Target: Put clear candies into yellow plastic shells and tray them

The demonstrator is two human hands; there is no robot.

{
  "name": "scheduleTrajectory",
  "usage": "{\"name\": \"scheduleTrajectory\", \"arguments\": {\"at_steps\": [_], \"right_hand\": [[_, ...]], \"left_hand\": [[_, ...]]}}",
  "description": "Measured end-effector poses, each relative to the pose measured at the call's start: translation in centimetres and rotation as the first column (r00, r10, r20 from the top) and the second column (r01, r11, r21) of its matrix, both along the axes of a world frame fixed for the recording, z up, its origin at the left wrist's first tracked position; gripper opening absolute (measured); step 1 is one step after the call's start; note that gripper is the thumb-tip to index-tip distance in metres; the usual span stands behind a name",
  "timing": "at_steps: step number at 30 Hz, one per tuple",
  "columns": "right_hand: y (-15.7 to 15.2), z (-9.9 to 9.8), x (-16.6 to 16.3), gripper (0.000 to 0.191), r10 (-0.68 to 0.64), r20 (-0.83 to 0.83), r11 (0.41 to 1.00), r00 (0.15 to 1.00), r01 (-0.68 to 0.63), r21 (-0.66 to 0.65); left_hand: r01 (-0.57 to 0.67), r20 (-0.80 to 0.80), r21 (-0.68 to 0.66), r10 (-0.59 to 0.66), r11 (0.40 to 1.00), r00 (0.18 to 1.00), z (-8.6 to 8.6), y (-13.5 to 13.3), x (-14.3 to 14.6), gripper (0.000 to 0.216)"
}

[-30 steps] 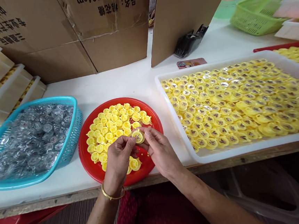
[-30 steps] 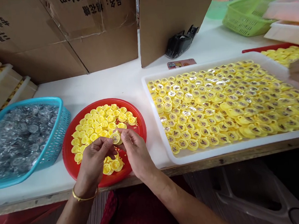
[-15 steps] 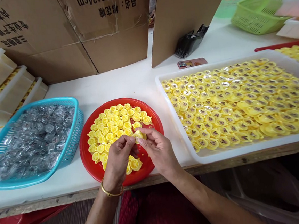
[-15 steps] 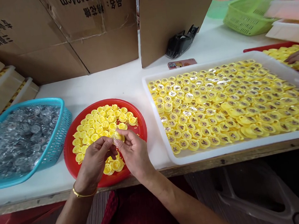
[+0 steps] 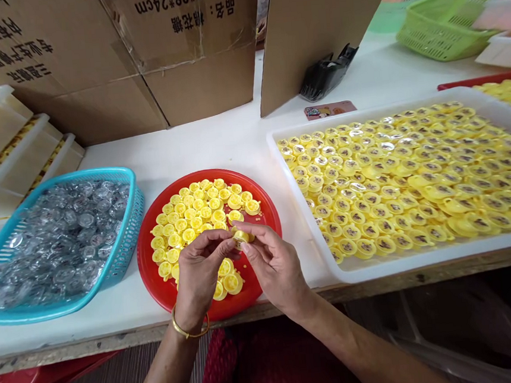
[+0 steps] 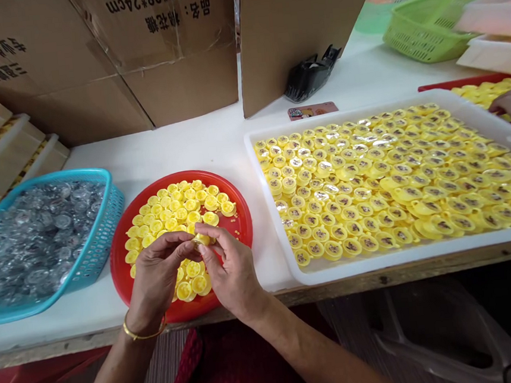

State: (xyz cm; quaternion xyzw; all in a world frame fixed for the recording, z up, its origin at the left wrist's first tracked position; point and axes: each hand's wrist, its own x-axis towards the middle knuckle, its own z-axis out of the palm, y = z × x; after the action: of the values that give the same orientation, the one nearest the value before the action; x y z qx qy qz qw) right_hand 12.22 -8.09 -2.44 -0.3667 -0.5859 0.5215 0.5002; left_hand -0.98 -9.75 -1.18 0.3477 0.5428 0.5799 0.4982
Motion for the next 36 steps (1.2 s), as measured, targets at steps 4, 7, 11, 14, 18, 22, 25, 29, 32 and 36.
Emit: {"name": "scheduleTrajectory", "arguments": {"at_steps": [4,7,11,14,18,22,25,29,32,36], "right_hand": [[-0.2,0.0,-0.2,0.025,0.009,-0.030,1.000,0.999,-0.010,-0.020],[-0.3,0.1,-0.2,0.024,0.021,-0.053,0.998,0.998,-0.024,-0.052],[-0.3,0.2,-0.2,0.022,0.043,-0.091,0.993,0.995,-0.052,-0.107],[-0.3,0.2,-0.2,0.022,0.050,-0.101,0.989,0.994,-0.064,-0.132],[-0.3,0.2,-0.1,0.021,0.054,-0.078,0.987,0.995,-0.065,-0.145],[-0.3,0.1,0.0,0.020,0.055,-0.037,0.991,0.998,-0.059,-0.122],[-0.3,0.0,0.2,0.021,0.063,-0.008,0.992,0.998,-0.063,-0.106],[-0.3,-0.1,0.3,0.021,0.069,0.012,0.993,0.998,-0.068,-0.098],[-0.3,0.0,0.4,0.022,0.086,0.019,0.990,0.996,-0.083,-0.110],[-0.4,0.1,0.6,0.023,0.111,0.015,0.983,0.994,-0.108,-0.152]], "left_hand": [[0.016,-0.103,0.028,-0.013,0.999,0.995,0.7,-0.2,0.0,0.010],[0.048,-0.165,0.035,-0.042,0.998,0.985,1.2,-0.3,-0.1,0.011],[0.123,-0.242,0.017,-0.115,0.992,0.963,1.5,-0.4,-0.5,0.012],[0.161,-0.305,0.025,-0.146,0.987,0.941,1.4,-0.4,-0.9,0.012],[0.208,-0.308,-0.008,-0.201,0.978,0.930,1.4,-0.5,-1.2,0.014],[0.288,-0.278,-0.073,-0.297,0.955,0.914,1.7,-0.3,-1.6,0.016],[0.315,-0.347,-0.087,-0.325,0.945,0.880,1.9,-0.2,-1.9,0.016],[0.341,-0.427,-0.090,-0.346,0.936,0.836,1.9,-0.1,-2.3,0.014],[0.348,-0.383,-0.093,-0.356,0.933,0.852,1.7,-0.2,-2.4,0.014],[0.347,-0.333,-0.095,-0.358,0.933,0.872,1.5,-0.2,-2.3,0.014]]}}
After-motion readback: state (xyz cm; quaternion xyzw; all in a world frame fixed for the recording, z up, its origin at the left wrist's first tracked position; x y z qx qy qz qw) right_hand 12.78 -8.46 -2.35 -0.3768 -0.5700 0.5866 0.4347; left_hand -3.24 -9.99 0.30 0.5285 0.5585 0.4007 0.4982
